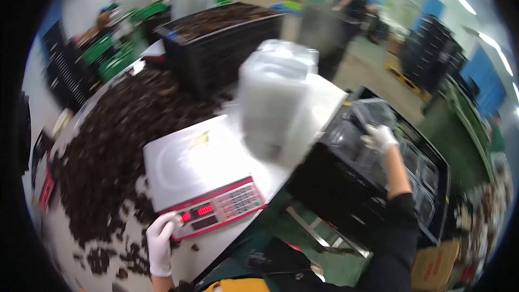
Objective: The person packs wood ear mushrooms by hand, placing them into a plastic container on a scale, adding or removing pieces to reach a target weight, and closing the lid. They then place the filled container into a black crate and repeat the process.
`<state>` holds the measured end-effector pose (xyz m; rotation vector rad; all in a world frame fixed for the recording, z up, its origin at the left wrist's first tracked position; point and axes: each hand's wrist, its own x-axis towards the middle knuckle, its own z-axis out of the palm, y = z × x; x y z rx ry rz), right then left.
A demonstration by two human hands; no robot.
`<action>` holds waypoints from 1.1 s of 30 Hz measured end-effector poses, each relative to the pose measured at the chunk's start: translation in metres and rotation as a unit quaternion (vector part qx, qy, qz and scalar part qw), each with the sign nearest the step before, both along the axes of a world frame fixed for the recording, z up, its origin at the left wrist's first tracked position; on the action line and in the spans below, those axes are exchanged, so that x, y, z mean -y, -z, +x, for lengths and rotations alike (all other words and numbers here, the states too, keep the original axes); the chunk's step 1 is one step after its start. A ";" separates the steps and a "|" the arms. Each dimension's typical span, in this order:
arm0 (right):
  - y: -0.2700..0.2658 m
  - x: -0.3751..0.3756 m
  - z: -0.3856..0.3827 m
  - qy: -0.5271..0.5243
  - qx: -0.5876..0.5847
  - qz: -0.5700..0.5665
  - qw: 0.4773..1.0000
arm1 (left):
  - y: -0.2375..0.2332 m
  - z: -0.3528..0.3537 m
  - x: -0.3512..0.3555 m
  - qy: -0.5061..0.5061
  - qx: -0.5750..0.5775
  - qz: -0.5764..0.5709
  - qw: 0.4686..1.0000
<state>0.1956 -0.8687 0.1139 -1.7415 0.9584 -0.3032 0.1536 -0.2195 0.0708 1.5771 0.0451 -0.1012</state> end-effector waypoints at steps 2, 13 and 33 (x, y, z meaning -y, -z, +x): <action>-0.012 0.021 0.003 -0.118 -0.177 -0.250 0.945 | -0.007 0.002 -0.007 0.000 -0.012 -0.004 1.000; 0.053 0.125 -0.004 0.011 0.132 0.193 0.972 | 0.038 0.085 -0.092 -0.092 0.171 0.183 0.964; -0.076 -0.259 0.170 -0.162 0.373 -0.726 0.554 | 0.082 0.114 -0.142 0.103 0.150 0.624 0.760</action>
